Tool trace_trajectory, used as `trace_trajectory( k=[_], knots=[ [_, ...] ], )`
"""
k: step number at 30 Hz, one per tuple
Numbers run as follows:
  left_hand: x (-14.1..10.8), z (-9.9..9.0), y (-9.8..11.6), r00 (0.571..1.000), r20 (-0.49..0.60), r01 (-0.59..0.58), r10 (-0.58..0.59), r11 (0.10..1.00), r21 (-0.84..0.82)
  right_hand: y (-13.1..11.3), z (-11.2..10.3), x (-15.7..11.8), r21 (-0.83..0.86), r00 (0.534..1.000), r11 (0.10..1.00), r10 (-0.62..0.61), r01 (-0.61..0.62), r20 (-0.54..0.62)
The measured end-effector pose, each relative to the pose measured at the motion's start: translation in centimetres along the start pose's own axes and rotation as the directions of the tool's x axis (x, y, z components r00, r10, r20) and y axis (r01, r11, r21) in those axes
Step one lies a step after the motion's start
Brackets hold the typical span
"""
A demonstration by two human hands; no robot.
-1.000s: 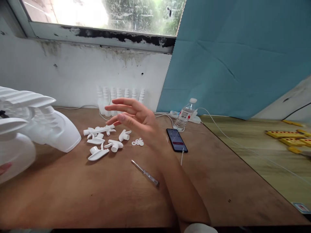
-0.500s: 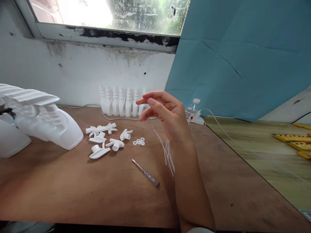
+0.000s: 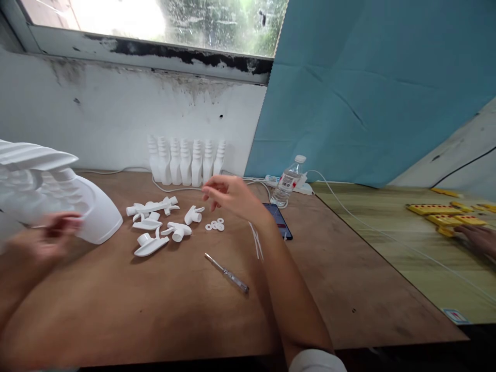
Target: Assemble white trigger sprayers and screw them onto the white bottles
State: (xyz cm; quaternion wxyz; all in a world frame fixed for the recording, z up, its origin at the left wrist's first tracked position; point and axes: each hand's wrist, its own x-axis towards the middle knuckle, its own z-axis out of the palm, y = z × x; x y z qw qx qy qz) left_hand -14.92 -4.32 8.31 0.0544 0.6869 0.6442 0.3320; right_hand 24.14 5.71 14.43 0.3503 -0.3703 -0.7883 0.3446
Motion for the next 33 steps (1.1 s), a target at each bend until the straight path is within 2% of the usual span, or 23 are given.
trace_trajectory(
  k=[1, 3, 4, 6, 8, 11, 14, 16, 19, 21, 24, 26, 28, 31, 33],
  knots=[
    [0.9, 1.9, 1.5, 0.987, 0.156, 0.026, -0.039, 0.996, 0.086, 1.4, 0.6, 0.2, -0.092, 0.998, 0.995, 0.04, -0.036, 0.05],
    [2.4, 5.2, 3.9, 0.927, 0.376, -0.035, -0.009, 0.993, 0.109, 4.3, 2.1, 0.2, -0.34, 0.99, 0.939, 0.095, -0.055, 0.101],
    [2.7, 6.6, 4.5, 0.911, 0.41, -0.022, -0.033, 0.991, 0.129, 5.8, 2.8, -0.1, -0.448, 0.986, 0.892, 0.125, -0.062, 0.111],
    [2.9, 8.6, 4.5, 0.885, 0.466, -0.042, -0.024, 0.991, 0.13, 8.5, 4.1, -1.0, -0.498, 0.985, 0.865, 0.132, -0.062, 0.107],
    [2.6, 9.9, 3.5, 0.886, 0.464, -0.041, -0.013, 0.994, 0.105, 10.5, 5.0, -2.2, -0.526, 0.988, 0.847, 0.132, -0.072, 0.076],
    [2.0, 10.9, 2.1, 0.907, 0.419, -0.022, 0.024, 1.0, -0.008, 12.6, 5.6, -3.6, -0.539, 0.992, 0.835, 0.129, -0.11, -0.002],
    [1.8, 10.9, 2.3, 0.901, 0.394, -0.142, 0.183, 0.981, -0.13, 13.9, 5.7, -3.9, -0.51, 0.99, 0.848, 0.123, -0.144, -0.074],
    [1.9, 10.6, 3.3, 0.862, 0.401, -0.26, 0.31, 0.95, -0.175, 14.7, 5.6, -3.8, -0.488, 0.986, 0.858, 0.117, -0.162, -0.122],
    [2.6, 10.2, 5.4, 0.79, 0.43, -0.385, 0.437, 0.899, -0.207, 15.6, 5.4, -3.6, -0.457, 0.976, 0.872, 0.096, -0.178, -0.197],
    [3.2, 10.4, 6.7, 0.741, 0.41, -0.473, 0.532, 0.846, -0.245, 15.8, 5.3, -3.6, -0.434, 0.969, 0.885, 0.067, -0.168, -0.238],
    [3.7, 11.8, 7.9, 0.67, 0.338, -0.57, 0.661, 0.749, -0.337, 14.9, 5.5, -3.7, -0.404, 0.958, 0.906, 0.004, -0.125, -0.287],
    [3.8, 13.4, 7.8, 0.637, 0.284, -0.593, 0.717, 0.691, -0.413, 13.8, 6.1, -3.9, -0.38, 0.946, 0.922, -0.05, -0.079, -0.319],
    [3.5, 15.0, 7.2, 0.645, 0.199, -0.595, 0.738, 0.648, -0.475, 12.4, 7.1, -4.1, -0.318, 0.929, 0.948, -0.123, 0.006, -0.35],
    [2.8, 16.7, 6.2, 0.725, 0.067, -0.57, 0.686, 0.651, -0.502, 10.6, 8.8, -4.5, -0.204, 0.904, 0.961, -0.248, 0.185, -0.348],
    [2.3, 17.2, 5.8, 0.774, 0.033, -0.527, 0.633, 0.672, -0.52, 9.5, 9.9, -4.8, -0.194, 0.887, 0.94, -0.331, 0.281, -0.323]
  ],
)
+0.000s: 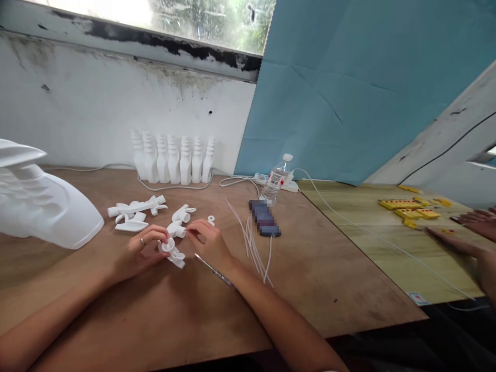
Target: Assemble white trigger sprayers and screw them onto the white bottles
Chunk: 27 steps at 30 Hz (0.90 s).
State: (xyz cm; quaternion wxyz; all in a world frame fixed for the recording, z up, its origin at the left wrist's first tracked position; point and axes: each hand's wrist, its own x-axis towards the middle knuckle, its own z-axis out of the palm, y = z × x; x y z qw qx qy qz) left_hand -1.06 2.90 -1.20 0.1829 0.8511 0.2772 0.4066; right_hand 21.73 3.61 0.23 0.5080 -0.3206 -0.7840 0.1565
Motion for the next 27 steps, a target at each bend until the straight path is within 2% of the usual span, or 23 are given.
trace_trajectory(
  k=[2, 6, 9, 15, 18, 20, 23, 27],
  knots=[
    [-0.3, 0.2, 0.1, 0.997, -0.016, 0.075, -0.076, 0.996, -0.043, -0.9, 0.5, -0.2, 0.012, 0.997, 0.997, -0.077, 0.077, 0.014],
    [-0.6, 0.7, 0.4, 0.958, 0.057, 0.285, -0.279, 0.948, -0.142, -1.7, 1.0, -0.5, -0.008, 0.986, 0.986, -0.165, 0.165, 0.016],
    [-0.8, 1.0, 0.4, 0.944, 0.092, 0.331, -0.318, 0.921, -0.206, -1.7, 1.4, -0.7, -0.028, 0.974, 0.975, -0.219, 0.221, 0.051],
    [-0.9, 1.0, 0.2, 0.945, 0.102, 0.327, -0.311, 0.904, -0.274, -1.6, 1.4, -0.7, -0.086, 0.939, 0.959, -0.242, 0.27, 0.245],
    [-1.0, 0.8, 0.2, 0.946, 0.098, 0.324, -0.31, 0.92, -0.22, -1.5, 1.1, -0.7, -0.079, 0.926, 0.962, -0.228, 0.262, 0.3],
    [-1.0, 0.7, 0.1, 0.96, 0.097, 0.276, -0.263, 0.947, -0.165, -1.3, 1.0, -0.8, -0.09, 0.926, 0.964, -0.213, 0.252, 0.313],
    [-1.0, 0.6, -0.2, 0.988, 0.084, 0.139, -0.13, 0.985, -0.102, -1.3, 1.0, -0.9, -0.136, 0.916, 0.961, -0.181, 0.243, 0.359],
    [-0.9, 0.5, -0.5, 0.996, 0.089, 0.038, -0.033, 0.998, -0.057, -1.7, 1.0, -0.6, -0.188, 0.889, 0.946, -0.164, 0.265, 0.428]
  ],
)
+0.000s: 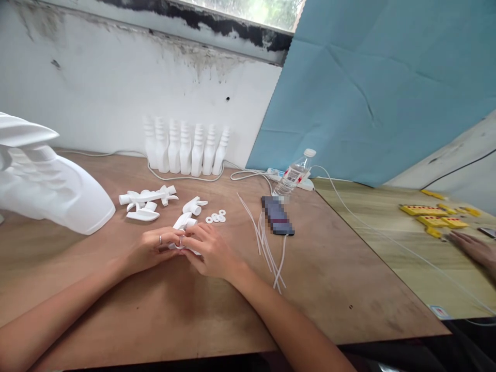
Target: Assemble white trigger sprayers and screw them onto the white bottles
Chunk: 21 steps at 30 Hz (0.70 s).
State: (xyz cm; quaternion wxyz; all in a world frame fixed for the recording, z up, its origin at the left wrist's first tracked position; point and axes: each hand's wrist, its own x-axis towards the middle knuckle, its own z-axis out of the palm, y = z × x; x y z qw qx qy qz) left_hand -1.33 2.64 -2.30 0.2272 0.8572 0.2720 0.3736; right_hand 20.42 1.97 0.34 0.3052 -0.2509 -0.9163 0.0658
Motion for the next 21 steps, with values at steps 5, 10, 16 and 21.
trace_trajectory(
  k=[5, 10, 16, 21],
  knots=[
    [0.1, -0.4, 0.3, 1.0, -0.003, -0.014, 0.014, 1.0, 0.012, -0.1, 0.0, 0.3, -0.019, 1.0, 1.0, -0.013, 0.012, -0.011],
    [0.2, -0.1, 0.4, 0.997, -0.003, 0.073, -0.073, 0.997, 0.031, 0.3, 0.4, 0.3, -0.029, 1.0, 0.999, -0.013, 0.012, -0.025],
    [0.2, 0.8, 0.1, 0.958, -0.094, 0.266, -0.269, 0.963, -0.043, -1.2, 0.7, 0.4, -0.109, 0.99, 0.984, 0.133, -0.138, -0.051],
    [0.0, 0.6, 0.3, 0.975, -0.069, 0.209, -0.21, 0.978, -0.01, -2.2, 0.5, 0.8, 0.066, 0.993, 0.991, 0.112, -0.114, 0.029]
  ],
)
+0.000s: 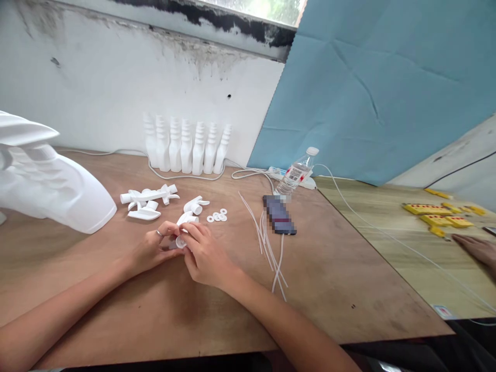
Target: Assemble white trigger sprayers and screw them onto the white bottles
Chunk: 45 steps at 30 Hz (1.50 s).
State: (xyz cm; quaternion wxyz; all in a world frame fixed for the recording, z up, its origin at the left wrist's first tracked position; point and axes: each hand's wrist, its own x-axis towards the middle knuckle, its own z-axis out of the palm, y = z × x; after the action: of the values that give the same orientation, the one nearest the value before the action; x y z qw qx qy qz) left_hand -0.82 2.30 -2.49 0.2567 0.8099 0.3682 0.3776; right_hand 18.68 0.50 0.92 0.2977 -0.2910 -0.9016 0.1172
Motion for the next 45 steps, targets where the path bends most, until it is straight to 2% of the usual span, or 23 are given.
trace_trajectory(
  k=[4, 7, 9, 11, 12, 14, 16, 17, 18, 19, 20, 25, 29, 30, 32, 34, 35, 37, 39, 40, 42, 43, 45],
  knots=[
    [0.0, -0.2, 0.3, 1.0, 0.007, -0.003, 0.003, 1.0, -0.017, 0.4, -0.6, 0.1, 0.09, 0.998, 0.995, -0.046, 0.042, 0.045],
    [0.0, -0.1, 0.2, 0.999, 0.034, 0.008, -0.008, 1.0, -0.014, 1.5, -1.4, 0.0, 0.17, 0.998, 0.984, -0.054, 0.05, 0.02],
    [-0.1, 0.0, 0.0, 0.998, 0.061, 0.027, -0.027, 1.0, 0.004, 2.9, -2.2, -0.2, 0.174, 0.997, 0.984, 0.034, -0.022, -0.066],
    [-0.2, 0.2, -0.2, 0.997, 0.073, 0.037, -0.039, 0.999, 0.029, 4.7, -3.2, -0.5, 0.046, 0.961, 0.976, 0.216, -0.212, -0.17],
    [-0.3, 0.2, -0.3, 0.996, 0.078, 0.04, -0.043, 0.999, 0.038, 5.7, -3.9, -0.8, -0.08, 0.925, 0.937, 0.318, -0.341, -0.209],
    [-0.3, 0.2, -0.3, 0.995, 0.083, 0.043, -0.047, 0.998, 0.053, 7.6, -5.2, -1.5, -0.379, 0.825, 0.733, 0.519, -0.564, -0.224],
    [-0.2, 0.1, -0.1, 0.994, 0.092, 0.055, -0.059, 0.997, 0.047, 9.1, -6.3, -2.3, -0.539, 0.668, 0.478, 0.706, -0.693, -0.234],
    [-0.2, 0.0, 0.1, 0.993, 0.096, 0.061, -0.064, 0.997, 0.039, 9.8, -6.7, -2.7, -0.567, 0.593, 0.39, 0.773, -0.726, -0.227],
    [-0.1, 0.0, 0.2, 0.993, 0.097, 0.065, -0.068, 0.997, 0.031, 10.2, -7.0, -3.1, -0.573, 0.534, 0.337, 0.818, -0.747, -0.215],
    [-0.1, -0.1, 0.3, 0.993, 0.098, 0.068, -0.07, 0.997, 0.024, 10.6, -7.1, -3.4, -0.568, 0.499, 0.316, 0.844, -0.76, -0.197],
    [-0.1, -0.1, 0.4, 0.993, 0.096, 0.066, -0.068, 0.998, 0.018, 10.9, -7.1, -3.6, -0.558, 0.485, 0.317, 0.856, -0.767, -0.18],
    [-0.1, 0.0, 0.4, 0.997, 0.063, 0.055, -0.054, 0.998, -0.006, 11.4, -7.0, -3.5, -0.481, 0.487, 0.345, 0.849, -0.806, -0.206],
    [-0.1, 0.2, 0.5, 0.997, 0.057, 0.059, -0.057, 0.998, -0.032, 10.7, -7.8, -2.6, -0.383, 0.548, 0.424, 0.774, -0.821, -0.318],
    [-0.1, 0.2, 0.5, 0.997, 0.062, 0.057, -0.055, 0.998, -0.041, 10.3, -8.0, -2.4, -0.32, 0.572, 0.478, 0.732, -0.818, -0.371],
    [0.0, 0.2, 0.7, 0.996, 0.072, 0.054, -0.051, 0.997, -0.046, 9.3, -8.1, -1.9, -0.074, 0.605, 0.656, 0.639, -0.751, -0.475],
    [0.1, 0.1, 0.7, 0.996, 0.074, 0.056, -0.053, 0.998, -0.033, 8.2, -7.6, -1.4, 0.244, 0.615, 0.8, 0.583, -0.548, -0.53],
    [0.1, 0.1, 0.7, 0.996, 0.073, 0.058, -0.056, 0.998, -0.024, 7.7, -7.2, -1.3, 0.368, 0.629, 0.816, 0.578, -0.446, -0.52],
    [0.1, 0.1, 0.6, 0.996, 0.072, 0.06, -0.058, 0.998, -0.013, 7.1, -6.3, -1.1, 0.478, 0.703, 0.792, 0.583, -0.379, -0.407],
    [0.1, 0.1, 0.5, 0.996, 0.067, 0.055, -0.054, 0.998, -0.012, 7.1, -5.5, -1.2, 0.454, 0.795, 0.769, 0.577, -0.451, -0.188],
    [0.0, 0.1, 0.4, 0.997, 0.065, 0.053, -0.052, 0.999, -0.009, 7.2, -5.2, -1.3, 0.413, 0.818, 0.761, 0.572, -0.5, -0.065],
    [0.0, 0.2, 0.3, 0.996, 0.067, 0.052, -0.052, 0.999, 0.001, 7.5, -4.7, -1.5, 0.341, 0.814, 0.75, 0.574, -0.567, 0.091],
    [0.0, 0.2, 0.3, 0.996, 0.07, 0.053, -0.054, 0.999, 0.003, 7.4, -4.6, -1.4, 0.346, 0.807, 0.739, 0.58, -0.578, 0.108],
    [0.0, 0.2, 0.4, 0.995, 0.078, 0.059, -0.059, 0.998, -0.002, 6.9, -4.3, -1.2, 0.444, 0.808, 0.709, 0.585, -0.548, 0.063]
  ],
)
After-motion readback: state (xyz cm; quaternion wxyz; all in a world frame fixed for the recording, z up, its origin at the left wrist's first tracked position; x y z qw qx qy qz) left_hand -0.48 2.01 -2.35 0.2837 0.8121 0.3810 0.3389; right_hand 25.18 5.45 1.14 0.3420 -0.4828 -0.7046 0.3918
